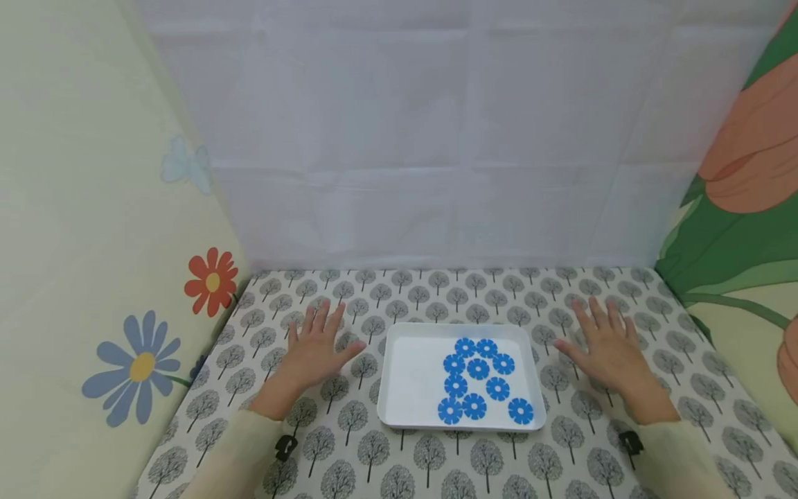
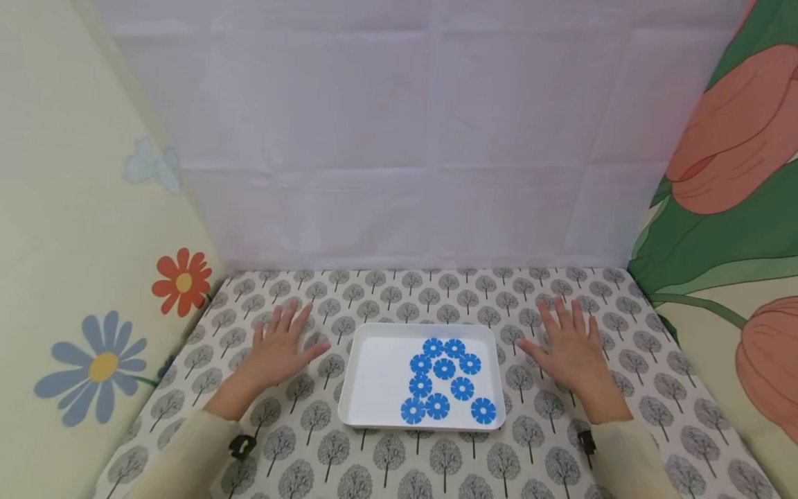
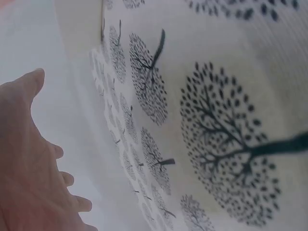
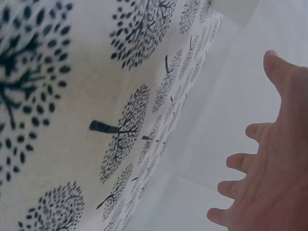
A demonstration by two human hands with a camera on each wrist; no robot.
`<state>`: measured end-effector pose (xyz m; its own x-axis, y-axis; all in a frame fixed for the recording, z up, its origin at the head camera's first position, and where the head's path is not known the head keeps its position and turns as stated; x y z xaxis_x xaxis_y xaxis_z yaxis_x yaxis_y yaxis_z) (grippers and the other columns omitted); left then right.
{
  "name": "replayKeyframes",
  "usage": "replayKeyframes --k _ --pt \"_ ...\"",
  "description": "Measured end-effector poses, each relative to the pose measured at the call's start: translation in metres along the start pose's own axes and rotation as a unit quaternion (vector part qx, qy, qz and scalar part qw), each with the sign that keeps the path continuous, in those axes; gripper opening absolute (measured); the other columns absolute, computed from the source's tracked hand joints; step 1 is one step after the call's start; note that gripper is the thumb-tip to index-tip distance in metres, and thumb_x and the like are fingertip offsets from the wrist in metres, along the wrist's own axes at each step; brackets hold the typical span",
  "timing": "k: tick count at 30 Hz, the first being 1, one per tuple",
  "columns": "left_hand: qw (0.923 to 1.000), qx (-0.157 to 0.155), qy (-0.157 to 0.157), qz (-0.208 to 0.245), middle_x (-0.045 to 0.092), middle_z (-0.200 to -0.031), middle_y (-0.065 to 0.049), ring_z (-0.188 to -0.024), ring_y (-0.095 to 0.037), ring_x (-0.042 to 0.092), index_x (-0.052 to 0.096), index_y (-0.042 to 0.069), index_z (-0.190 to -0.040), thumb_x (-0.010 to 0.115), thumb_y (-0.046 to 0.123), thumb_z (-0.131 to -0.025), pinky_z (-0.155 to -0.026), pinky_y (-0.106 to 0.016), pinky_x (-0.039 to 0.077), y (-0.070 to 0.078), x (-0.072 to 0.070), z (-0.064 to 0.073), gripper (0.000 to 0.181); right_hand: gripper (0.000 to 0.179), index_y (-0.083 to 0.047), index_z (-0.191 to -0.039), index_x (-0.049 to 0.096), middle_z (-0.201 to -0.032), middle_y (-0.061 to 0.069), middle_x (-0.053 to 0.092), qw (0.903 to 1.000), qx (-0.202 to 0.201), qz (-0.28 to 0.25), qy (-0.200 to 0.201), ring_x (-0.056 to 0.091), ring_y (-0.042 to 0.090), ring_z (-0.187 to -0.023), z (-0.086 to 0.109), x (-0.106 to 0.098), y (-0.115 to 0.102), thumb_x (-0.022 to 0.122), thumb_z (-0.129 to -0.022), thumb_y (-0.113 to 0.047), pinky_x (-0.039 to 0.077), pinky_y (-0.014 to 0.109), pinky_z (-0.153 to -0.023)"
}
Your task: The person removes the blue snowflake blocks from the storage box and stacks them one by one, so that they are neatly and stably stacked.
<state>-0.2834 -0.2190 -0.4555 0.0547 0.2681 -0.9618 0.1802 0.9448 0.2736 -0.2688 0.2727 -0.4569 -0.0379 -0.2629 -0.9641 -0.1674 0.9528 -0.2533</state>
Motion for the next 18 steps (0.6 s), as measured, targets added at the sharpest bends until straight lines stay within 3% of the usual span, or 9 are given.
replayKeyframes --k 4,9,14,18 --pt "0.9999 0.009 0.008 0.002 0.000 -0.168 -0.021 -0.152 -0.049 -0.005 0.013 0.010 -0.163 0.050 0.066 -0.097 -0.115 -0.072 -0.004 0.010 -0.001 0.001 0.094 0.092 -0.004 -0.161 0.019 -0.162 0.033 0.015 0.9999 -0.012 0.001 0.000 0.011 0.058 -0.146 -0.001 -0.002 -0.005 0.049 -0.098 -0.065 0.010 0.075 -0.113" --pt "0.9987 0.027 0.023 0.036 0.003 -0.168 -0.020 -0.152 -0.048 -0.001 0.019 0.010 -0.162 0.056 0.062 -0.096 -0.116 -0.071 -0.006 0.025 -0.005 0.001 0.091 0.091 -0.001 -0.158 0.025 -0.158 0.034 0.022 0.9998 -0.018 -0.005 0.002 0.024 0.060 -0.140 -0.002 -0.003 -0.008 0.052 -0.098 -0.062 0.027 0.079 -0.103" --pt "0.9976 0.045 0.038 0.036 0.015 -0.166 -0.022 -0.150 -0.050 0.014 0.028 0.011 -0.160 0.058 0.061 -0.094 -0.115 -0.073 0.010 0.039 -0.006 0.002 0.089 0.090 0.002 -0.156 0.029 -0.149 0.039 0.031 0.9979 -0.011 -0.063 -0.013 0.039 0.061 -0.129 -0.001 0.001 -0.012 0.059 -0.096 -0.058 0.041 0.076 -0.092" --pt "0.9963 0.058 0.049 0.039 0.026 -0.162 -0.023 -0.145 -0.050 0.026 0.037 0.009 -0.156 0.066 0.056 -0.090 -0.111 -0.074 0.022 0.051 -0.006 0.002 0.086 0.083 0.005 -0.154 0.032 -0.145 0.040 0.036 0.9903 -0.007 -0.136 -0.029 0.051 0.057 -0.118 0.000 0.006 -0.018 0.064 -0.097 -0.047 0.049 0.068 -0.086"
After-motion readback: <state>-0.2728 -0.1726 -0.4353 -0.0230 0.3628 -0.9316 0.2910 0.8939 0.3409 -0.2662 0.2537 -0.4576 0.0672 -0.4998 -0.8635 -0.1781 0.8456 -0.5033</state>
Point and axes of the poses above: each hand's wrist, its own z-axis away from the middle knuckle, its own x-axis out of the palm, y = z × x, the point moved 8 cm from there along -z, towards the middle knuckle
